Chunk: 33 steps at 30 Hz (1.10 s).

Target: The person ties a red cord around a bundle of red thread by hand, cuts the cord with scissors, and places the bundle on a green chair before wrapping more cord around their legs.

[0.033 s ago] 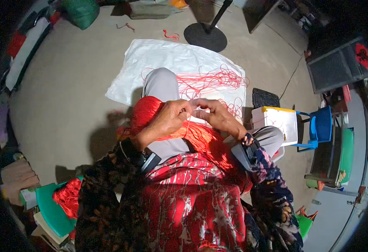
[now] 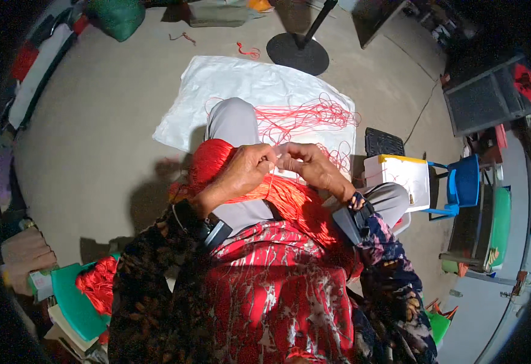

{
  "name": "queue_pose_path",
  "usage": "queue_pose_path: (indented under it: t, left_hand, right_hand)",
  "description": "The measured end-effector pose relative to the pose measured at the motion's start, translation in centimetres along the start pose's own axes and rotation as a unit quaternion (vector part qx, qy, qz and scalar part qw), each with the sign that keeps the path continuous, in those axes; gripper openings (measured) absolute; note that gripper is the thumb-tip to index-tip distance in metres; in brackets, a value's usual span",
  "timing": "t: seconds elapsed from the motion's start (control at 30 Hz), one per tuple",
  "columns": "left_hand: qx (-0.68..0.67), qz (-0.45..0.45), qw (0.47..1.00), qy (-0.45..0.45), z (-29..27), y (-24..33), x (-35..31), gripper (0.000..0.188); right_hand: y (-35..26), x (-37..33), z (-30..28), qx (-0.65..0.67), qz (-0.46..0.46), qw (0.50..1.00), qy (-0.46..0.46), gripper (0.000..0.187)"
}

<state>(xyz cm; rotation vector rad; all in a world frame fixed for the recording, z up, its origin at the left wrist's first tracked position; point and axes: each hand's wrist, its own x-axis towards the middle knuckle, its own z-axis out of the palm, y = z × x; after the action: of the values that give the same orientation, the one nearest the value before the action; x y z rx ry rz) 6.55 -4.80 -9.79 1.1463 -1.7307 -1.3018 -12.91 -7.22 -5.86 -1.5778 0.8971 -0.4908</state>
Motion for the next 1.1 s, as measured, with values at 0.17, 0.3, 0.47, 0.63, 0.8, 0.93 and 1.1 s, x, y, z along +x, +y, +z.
queue_pose_path:
  t: [0.17, 0.3, 0.47, 0.63, 0.8, 0.93, 1.1]
  left_hand:
    - [-0.011, -0.016, 1.0, -0.008, -0.5, -0.2, -0.6, 0.006]
    - [0.058, -0.051, 0.996, -0.041, -1.2, 1.2, 0.2, 0.006]
    - [-0.023, -0.078, 0.993, -0.082, -1.7, 0.1, 1.5, 0.009]
    - [-0.208, -0.14, 0.944, -0.213, -3.2, 0.9, 3.1, 0.015]
    - [-0.258, -0.137, 0.92, -0.263, -3.9, -0.4, 3.9, 0.019]
    - [-0.271, -0.189, 0.896, -0.295, -4.6, 0.0, 4.1, 0.025]
    - [-0.255, -0.133, 0.928, -0.236, -4.1, -2.4, 3.3, 0.025]
  right_hand:
    - [0.6, -0.3, -0.2, 0.027, 0.072, 0.997, -0.012, 0.02]
    - [0.7, -0.5, 0.4, 0.021, 0.099, 0.994, 0.036, 0.022]
    - [0.6, -1.3, 0.7, 0.188, 0.12, 0.972, 0.077, 0.019]
    - [0.7, -1.3, 0.8, 0.29, 0.121, 0.942, 0.117, 0.021]
    - [-0.6, -2.1, 2.4, 0.183, 0.074, 0.976, 0.096, 0.018]
    - [-1.3, -2.4, 3.7, 0.107, 0.062, 0.991, 0.058, 0.018]
    - [-0.7, -2.3, 4.1, 0.053, 0.04, 0.996, 0.054, 0.019]
